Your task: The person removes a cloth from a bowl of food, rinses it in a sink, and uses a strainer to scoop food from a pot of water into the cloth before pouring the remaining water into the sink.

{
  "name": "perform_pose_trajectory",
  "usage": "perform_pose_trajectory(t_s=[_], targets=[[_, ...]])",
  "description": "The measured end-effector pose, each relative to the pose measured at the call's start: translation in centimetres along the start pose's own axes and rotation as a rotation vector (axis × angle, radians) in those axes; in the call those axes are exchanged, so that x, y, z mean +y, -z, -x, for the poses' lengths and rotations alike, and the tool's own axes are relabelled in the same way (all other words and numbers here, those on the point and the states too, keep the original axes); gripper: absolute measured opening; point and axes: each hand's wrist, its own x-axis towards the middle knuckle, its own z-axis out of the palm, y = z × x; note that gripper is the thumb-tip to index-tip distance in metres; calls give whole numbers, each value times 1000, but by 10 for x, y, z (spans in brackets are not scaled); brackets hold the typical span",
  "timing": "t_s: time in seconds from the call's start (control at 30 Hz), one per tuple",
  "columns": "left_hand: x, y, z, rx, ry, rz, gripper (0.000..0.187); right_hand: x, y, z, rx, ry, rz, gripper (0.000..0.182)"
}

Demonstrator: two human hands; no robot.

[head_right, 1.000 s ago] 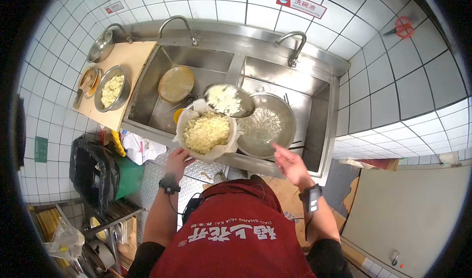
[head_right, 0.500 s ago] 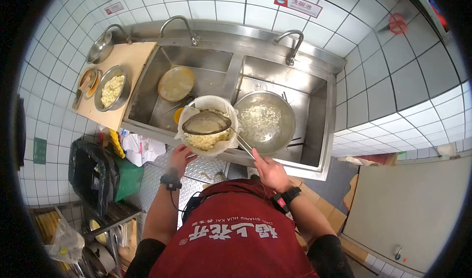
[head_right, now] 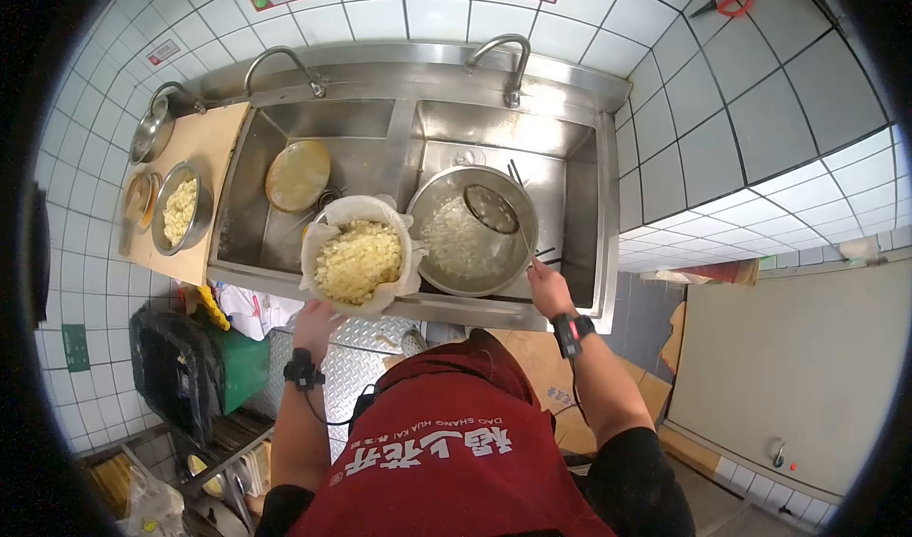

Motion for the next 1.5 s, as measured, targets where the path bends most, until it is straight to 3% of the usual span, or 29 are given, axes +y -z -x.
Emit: perform_pose_trajectory(t_s=[0.07, 0.13, 0.17, 0.27, 0.3, 0.33, 0.43, 0.5, 0.57, 0.67, 0.73, 0.77, 0.83, 0.93, 1.07, 1.17, 1.37, 1.5], targets=[[2, -3, -1, 35, 45, 65, 28, 35, -21, -27, 45, -47, -33, 41], [0, 0, -1, 26, 18, -5, 26, 70, -44, -56, 12, 20, 370, 34], [2, -2, 1, 31, 24, -14, 26, 184, -100, -116, -233, 410, 1007, 21], [-4, -2, 1, 85, 6, 51, 22, 160, -87, -106, -403, 421, 818, 6], [-17, 8, -5, 67, -35, 6, 20, 85, -62, -83, -593, 370, 918, 13], [-23, 14, -7, 49, -76, -39, 18, 85, -67, -83, -605, 375, 911, 13], [-14, -3, -2, 175, 32, 119, 18, 73, -79, -85, -648, 467, 642, 16], [-5, -16, 4, 207, 35, 147, 19, 41, -95, -91, -571, -767, -906, 22], [-8, -12, 6, 236, 33, 170, 20, 30, -108, -99, -564, -777, -1047, 22], [-16, -3, 3, 96, -133, -42, 22, 28, -110, -116, -646, -763, -1225, 21], [-1, -19, 6, 243, 42, 127, 24, 29, -112, -127, -665, -937, -1434, 26], [0, -19, 5, 239, 36, 129, 24, 33, -109, -127, -663, -929, -1434, 26], [1, -18, 7, 235, 50, 112, 23, 29, -94, -114, -652, -715, -1300, 27], [4, -18, 7, 242, 64, 107, 24, 37, -84, -109, -724, -648, -1306, 24], [5, -18, 8, 198, 30, 126, 23, 29, -61, -85, -648, -611, -1314, 18], [6, -16, 10, 135, -6, 175, 23, 20, -36, -61, -590, -610, -1286, 40], [3, -5, 8, 56, -38, 19, 19, -55, 25, 17, -545, -373, -1101, 41], [6, -3, 5, 37, 20, 105, 20, -75, 14, 57, -449, -146, -902, 46]])
